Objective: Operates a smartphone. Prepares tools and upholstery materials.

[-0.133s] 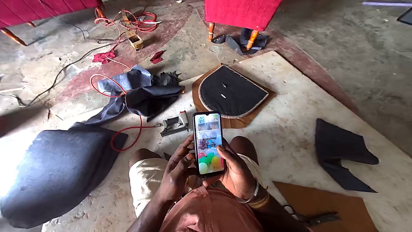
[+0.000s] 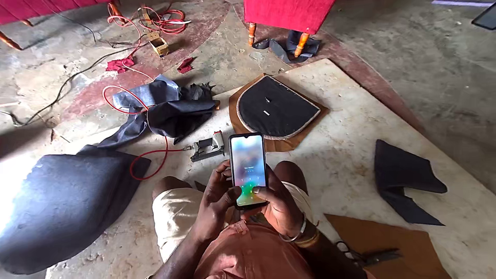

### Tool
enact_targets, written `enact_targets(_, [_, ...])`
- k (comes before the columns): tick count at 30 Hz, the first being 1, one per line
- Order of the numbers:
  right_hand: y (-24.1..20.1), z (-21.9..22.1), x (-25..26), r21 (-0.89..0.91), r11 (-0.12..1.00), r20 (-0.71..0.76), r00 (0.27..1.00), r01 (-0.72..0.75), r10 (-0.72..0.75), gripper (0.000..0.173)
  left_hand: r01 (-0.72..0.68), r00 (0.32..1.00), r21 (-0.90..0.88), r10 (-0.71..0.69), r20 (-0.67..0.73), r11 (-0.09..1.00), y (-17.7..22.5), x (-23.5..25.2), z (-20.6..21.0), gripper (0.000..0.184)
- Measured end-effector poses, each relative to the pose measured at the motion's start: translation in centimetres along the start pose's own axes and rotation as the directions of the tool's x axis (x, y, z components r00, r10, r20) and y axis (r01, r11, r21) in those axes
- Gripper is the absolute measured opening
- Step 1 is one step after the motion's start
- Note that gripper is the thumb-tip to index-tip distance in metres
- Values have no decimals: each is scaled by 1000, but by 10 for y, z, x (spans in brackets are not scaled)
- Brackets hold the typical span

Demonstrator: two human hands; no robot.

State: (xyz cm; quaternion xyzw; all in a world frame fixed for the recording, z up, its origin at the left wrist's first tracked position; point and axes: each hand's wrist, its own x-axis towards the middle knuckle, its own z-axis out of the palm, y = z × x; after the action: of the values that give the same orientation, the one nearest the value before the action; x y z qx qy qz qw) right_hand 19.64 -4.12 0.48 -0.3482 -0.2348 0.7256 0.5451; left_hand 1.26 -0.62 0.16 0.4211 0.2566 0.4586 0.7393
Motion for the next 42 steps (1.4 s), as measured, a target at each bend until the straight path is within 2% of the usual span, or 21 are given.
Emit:
enact_targets(3, [2,3,0,-45,999,-61,998,9,-12,53,-45,998,88,48,-30,995,-4,1,5,60])
enact_targets(7, [4,6,2,-105,994,-119,992,33,-46,46,-77,993,169,91,-80,983,-8,3,9,52])
enact_targets(12, [11,-1,0,-111,991,-4,997,81,-82,65,-32,968,160,70,-239,987,-8,6,13,43])
enact_targets(17, [15,-4,2,-164,982,67,994,92,-82,75,-44,980,83,59,-188,996,-8,3,7,38])
enact_targets(21, [12,0,1,-91,995,34,999,43,-40,63,-26,982,52,35,-186,998,-7,1,4,35])
enact_targets(24, [8,4,2,-28,1000,17,1000,2,-2,49,-47,991,11,48,-123,999,-7,1,0,35])
enact_targets(29, [9,-3,4,76,997,99,995,13,-21,50,-37,992,-17,34,-123,999,-8,3,-1,35])
enact_targets(34, [11,-10,2,145,989,156,987,14,-37,49,-1,993,13,2,-116,1000,-7,5,-2,36])
enact_targets(42, [13,-15,1,160,987,160,987,10,-36,50,28,996,99,-20,-89,995,-9,3,-4,38])
